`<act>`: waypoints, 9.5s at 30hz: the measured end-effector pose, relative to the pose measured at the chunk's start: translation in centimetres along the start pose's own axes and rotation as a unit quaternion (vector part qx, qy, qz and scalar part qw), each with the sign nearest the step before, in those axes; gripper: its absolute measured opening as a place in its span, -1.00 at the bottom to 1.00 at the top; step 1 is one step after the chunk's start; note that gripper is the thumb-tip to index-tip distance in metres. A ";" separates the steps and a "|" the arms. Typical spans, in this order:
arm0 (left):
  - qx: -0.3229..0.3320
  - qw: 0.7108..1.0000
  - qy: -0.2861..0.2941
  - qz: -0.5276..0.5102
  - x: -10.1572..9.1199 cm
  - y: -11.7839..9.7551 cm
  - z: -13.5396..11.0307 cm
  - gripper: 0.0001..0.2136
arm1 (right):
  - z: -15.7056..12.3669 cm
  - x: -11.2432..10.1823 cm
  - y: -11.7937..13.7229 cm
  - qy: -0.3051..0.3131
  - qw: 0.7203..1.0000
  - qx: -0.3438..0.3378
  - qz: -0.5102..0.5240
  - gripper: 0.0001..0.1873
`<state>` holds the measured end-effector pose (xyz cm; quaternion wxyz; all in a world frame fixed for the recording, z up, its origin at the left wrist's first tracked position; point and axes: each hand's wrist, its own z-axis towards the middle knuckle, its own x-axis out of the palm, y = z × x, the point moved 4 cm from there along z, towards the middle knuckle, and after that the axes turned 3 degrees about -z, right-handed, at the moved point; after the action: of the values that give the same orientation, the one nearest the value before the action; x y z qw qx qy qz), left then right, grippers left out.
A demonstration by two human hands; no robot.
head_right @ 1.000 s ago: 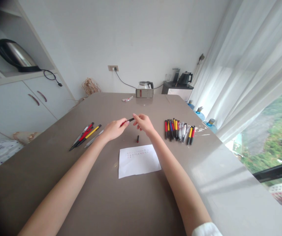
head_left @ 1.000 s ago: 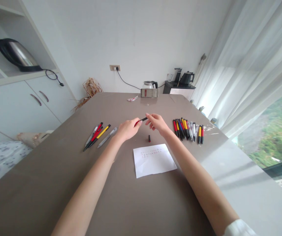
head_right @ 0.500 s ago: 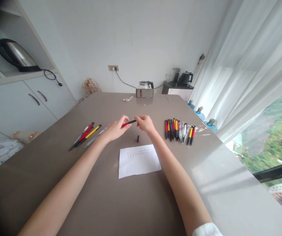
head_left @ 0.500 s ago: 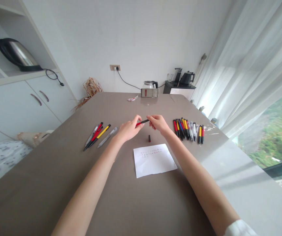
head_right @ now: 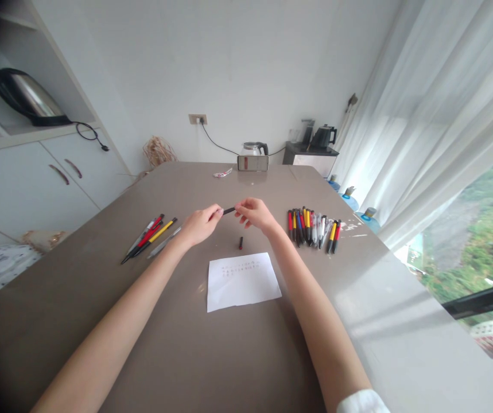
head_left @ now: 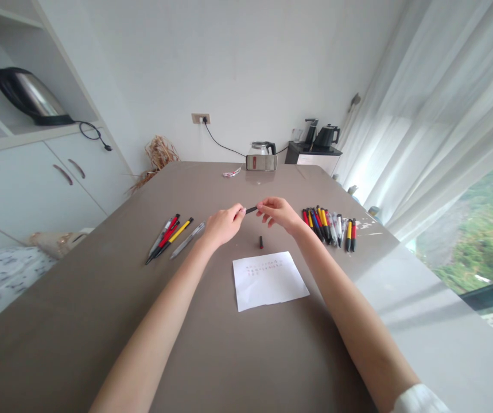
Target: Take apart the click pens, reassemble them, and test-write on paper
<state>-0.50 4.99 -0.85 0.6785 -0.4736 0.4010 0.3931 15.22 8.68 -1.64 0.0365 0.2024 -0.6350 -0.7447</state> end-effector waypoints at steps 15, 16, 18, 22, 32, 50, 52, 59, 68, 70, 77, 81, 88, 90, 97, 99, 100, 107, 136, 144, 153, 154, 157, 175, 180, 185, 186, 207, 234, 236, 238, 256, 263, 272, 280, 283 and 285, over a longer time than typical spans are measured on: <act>0.034 0.999 0.009 0.004 0.2 -0.5 -0.2 -0.66 | 0.4 -0.2 -0.9 0.001 0.995 0.013 -0.095 -0.66; 0.028 1.000 0.005 0.008 0.2 -0.3 -0.1 -0.65 | 0.3 -0.1 -0.8 0.015 0.996 0.009 -0.082 -0.69; 0.018 1.000 -0.003 0.017 0.3 0.0 0.0 -0.62 | 0.2 -0.1 -0.5 0.043 0.997 -0.005 -0.063 -0.70; 0.014 1.000 -0.002 0.023 0.4 0.3 0.2 -0.56 | 0.1 -0.1 -0.4 0.047 0.997 -0.017 -0.062 -0.73; 0.032 0.999 0.006 -0.005 0.4 -0.3 -0.2 -0.62 | 0.1 0.0 -0.7 0.027 0.997 0.017 -0.074 -0.70; 0.017 0.999 0.017 0.023 0.4 -0.1 0.0 -0.55 | 0.0 0.5 -0.4 0.055 0.992 -0.018 -0.108 -0.77; 0.016 0.999 0.023 0.022 0.5 -0.1 0.0 -0.54 | 0.1 0.5 -0.5 0.056 0.992 -0.013 -0.110 -0.76; 0.051 0.998 -0.005 0.035 0.5 -0.7 -0.4 -0.59 | 0.3 1.0 -1.1 0.025 0.998 0.022 -0.059 -0.62; 0.090 0.994 0.002 0.062 0.7 -1.4 -0.6 -0.70 | 0.2 1.3 -2.2 0.034 0.984 0.146 0.092 -0.61; 0.096 0.993 0.001 0.074 0.7 -1.6 -0.7 -0.71 | 0.2 1.3 -2.4 0.050 0.979 0.166 0.107 -0.61; 0.061 0.998 0.000 0.020 0.3 -1.4 -0.6 -0.69 | 0.0 1.1 -1.4 0.036 0.994 0.104 0.024 -0.56; 0.070 0.983 0.070 -0.153 0.4 -1.0 -0.3 -0.65 | -0.5 1.1 0.4 0.046 0.998 0.021 -0.023 -0.54; 0.056 0.934 0.175 -0.306 1.1 -0.5 -0.1 -0.63 | -0.1 0.3 0.3 -0.034 0.994 -0.030 -0.104 -0.51; 0.073 0.950 0.152 -0.264 1.1 -0.4 0.0 -0.64 | 0.1 0.4 -0.4 -0.033 0.995 0.003 -0.092 -0.52; 0.105 0.993 0.047 0.004 0.8 -1.1 -0.4 -0.69 | 0.2 0.7 -1.9 -0.023 0.992 0.118 0.029 -0.64; 0.110 0.992 0.022 0.061 0.6 -1.6 -0.6 -0.68 | 0.3 0.6 -2.1 -0.021 0.989 0.138 0.054 -0.66; 0.112 0.990 0.014 0.082 0.5 -1.8 -0.7 -0.68 | 0.3 0.6 -2.3 -0.018 0.987 0.147 0.062 -0.67; 0.125 0.984 -0.020 0.128 0.5 -2.3 -0.9 -0.67 | 0.4 0.7 -2.3 -0.046 0.988 0.144 0.041 -0.70; 0.005 0.977 -0.165 -0.137 -0.1 0.8 0.7 -0.84 | -1.5 2.9 -0.9 0.201 0.788 0.182 -0.552 -0.71; -0.016 0.918 -0.200 -0.342 0.7 2.3 1.8 -0.76 | -1.1 2.6 -0.9 0.152 0.794 0.169 -0.564 -0.84; -0.113 0.783 -0.159 -0.591 1.5 2.3 2.1 -0.85 | -0.4 2.1 -1.4 0.102 0.924 0.121 -0.347 -0.86; -0.121 0.777 -0.156 -0.598 1.4 2.2 2.1 -0.85 | -0.4 2.1 -1.4 0.100 0.934 0.114 -0.323 -0.84; -0.131 0.768 -0.146 -0.610 1.3 1.9 1.9 -0.85 | -0.4 2.2 -1.0 0.089 0.954 0.094 -0.271 -0.81; -0.116 0.758 -0.147 -0.624 1.3 2.1 2.0 -0.84 | -0.3 2.1 -0.6 0.083 0.978 0.073 -0.174 -0.82; -0.119 0.750 -0.149 -0.633 1.2 2.0 1.9 -0.84 | -0.2 1.9 -0.6 0.067 0.990 0.072 -0.104 -0.79; -0.118 0.731 -0.148 -0.656 1.0 1.9 1.8 -0.81 | -0.3 1.8 -0.3 0.040 0.995 0.081 -0.052 -0.77; -0.119 0.728 -0.147 -0.659 0.9 1.9 1.8 -0.81 | -0.4 1.7 -0.2 0.035 0.995 0.085 -0.045 -0.77; -0.107 0.685 -0.120 -0.711 1.1 2.2 1.8 -0.79 | -0.7 1.4 0.4 -0.006 0.995 0.086 0.050 -0.83; -0.028 0.679 -0.174 -0.713 0.4 1.7 1.5 -0.73 | 0.5 -0.7 -0.9 -0.095 0.936 0.070 0.332 -0.92; -0.025 0.679 -0.175 -0.712 0.4 1.5 1.5 -0.73 | 0.6 -0.8 -1.1 -0.097 0.933 0.068 0.339 -0.93; -0.022 0.676 -0.177 -0.715 0.5 1.4 1.5 -0.73 | 0.6 -0.9 -1.2 -0.096 0.931 0.065 0.346 -0.95; 0.001 0.679 -0.171 -0.714 0.7 1.2 1.3 -0.74 | 0.3 -0.9 -1.3 -0.094 0.932 0.078 0.342 -0.94; -0.004 0.678 -0.179 -0.713 1.4 0.9 1.2 -0.74 | 0.1 -0.6 -1.3 -0.096 0.936 0.077 0.331 -0.94; -0.101 0.586 -0.127 -0.794 3.3 1.5 1.6 -0.78 | -0.6 1.5 1.2 -0.091 0.929 0.049 0.357 -0.76; -0.060 0.667 -0.055 -0.740 2.7 -3.0 0.1 -0.70 | -1.2 4.3 2.0 -0.084 0.924 0.038 0.372 -0.77; -0.092 0.720 -0.018 -0.687 2.4 -4.3 -0.2 -0.67 | -1.3 3.0 2.3 -0.108 0.920 0.050 0.373 -0.81; -0.111 0.762 0.045 -0.636 2.3 -5.4 -0.8 -0.63 | -1.5 1.7 2.8 -0.129 0.925 0.054 0.353 -0.74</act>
<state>5.13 3.23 -1.39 0.6967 -0.7090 -0.0093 -0.1088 13.61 6.22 0.41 0.2039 -0.1313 -0.7035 -0.6680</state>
